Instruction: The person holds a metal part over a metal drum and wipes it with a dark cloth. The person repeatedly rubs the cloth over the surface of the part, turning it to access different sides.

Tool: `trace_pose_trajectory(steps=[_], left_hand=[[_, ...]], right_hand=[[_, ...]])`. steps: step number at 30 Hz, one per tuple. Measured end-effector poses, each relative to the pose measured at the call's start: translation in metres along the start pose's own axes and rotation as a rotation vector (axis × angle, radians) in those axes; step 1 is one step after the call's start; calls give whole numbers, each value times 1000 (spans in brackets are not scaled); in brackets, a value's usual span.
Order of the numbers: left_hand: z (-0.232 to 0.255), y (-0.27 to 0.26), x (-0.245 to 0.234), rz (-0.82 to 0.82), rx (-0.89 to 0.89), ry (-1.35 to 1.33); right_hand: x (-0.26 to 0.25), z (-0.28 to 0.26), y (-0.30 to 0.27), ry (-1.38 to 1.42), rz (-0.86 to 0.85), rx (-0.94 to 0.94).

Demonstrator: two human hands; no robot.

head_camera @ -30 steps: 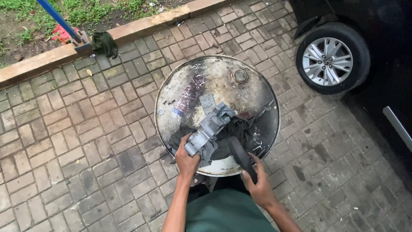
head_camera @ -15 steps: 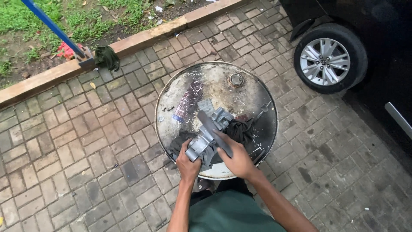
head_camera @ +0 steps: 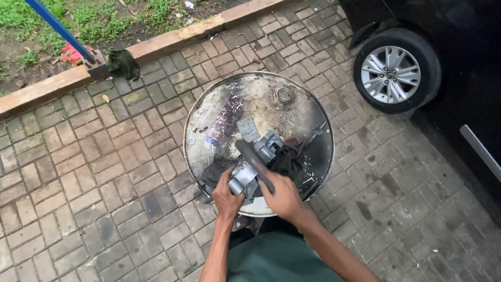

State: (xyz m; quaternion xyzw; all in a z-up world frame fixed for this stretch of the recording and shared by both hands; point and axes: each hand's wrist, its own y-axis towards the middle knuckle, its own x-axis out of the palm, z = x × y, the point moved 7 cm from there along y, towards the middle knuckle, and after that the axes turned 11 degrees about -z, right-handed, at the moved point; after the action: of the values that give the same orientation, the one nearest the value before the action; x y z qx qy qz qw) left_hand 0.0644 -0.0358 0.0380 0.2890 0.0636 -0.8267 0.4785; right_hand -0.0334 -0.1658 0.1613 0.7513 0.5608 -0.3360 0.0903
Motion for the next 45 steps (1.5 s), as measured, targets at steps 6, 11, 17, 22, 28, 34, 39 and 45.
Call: trace_pose_trajectory(steps=[6,11,17,22,28,34,39,45], left_hand=[[-4,7,-2,25,36,23],[-10,-1,6,14,97,48],[-4,1,2,17,89,60],[-13,0,8,-15,88,44],[1,2,7,13,126,113],[-16,3,4,-14,47,6],[7,3,4,17,1,59],[-18,4,9,-20,-34,-4]], right_hand=[[3,35,-46,-66,-11,-87],[14,51,-13,-34,-32,-49],[5,43,-21,-51,-49,-20],[3,44,-33,-31,-82,4],[0,42,-3,-3,-88,59],[5,43,-43,40,-32,-73],[-14,2,5,45,81,-44],[-8,26,-64,-13,135,-4]])
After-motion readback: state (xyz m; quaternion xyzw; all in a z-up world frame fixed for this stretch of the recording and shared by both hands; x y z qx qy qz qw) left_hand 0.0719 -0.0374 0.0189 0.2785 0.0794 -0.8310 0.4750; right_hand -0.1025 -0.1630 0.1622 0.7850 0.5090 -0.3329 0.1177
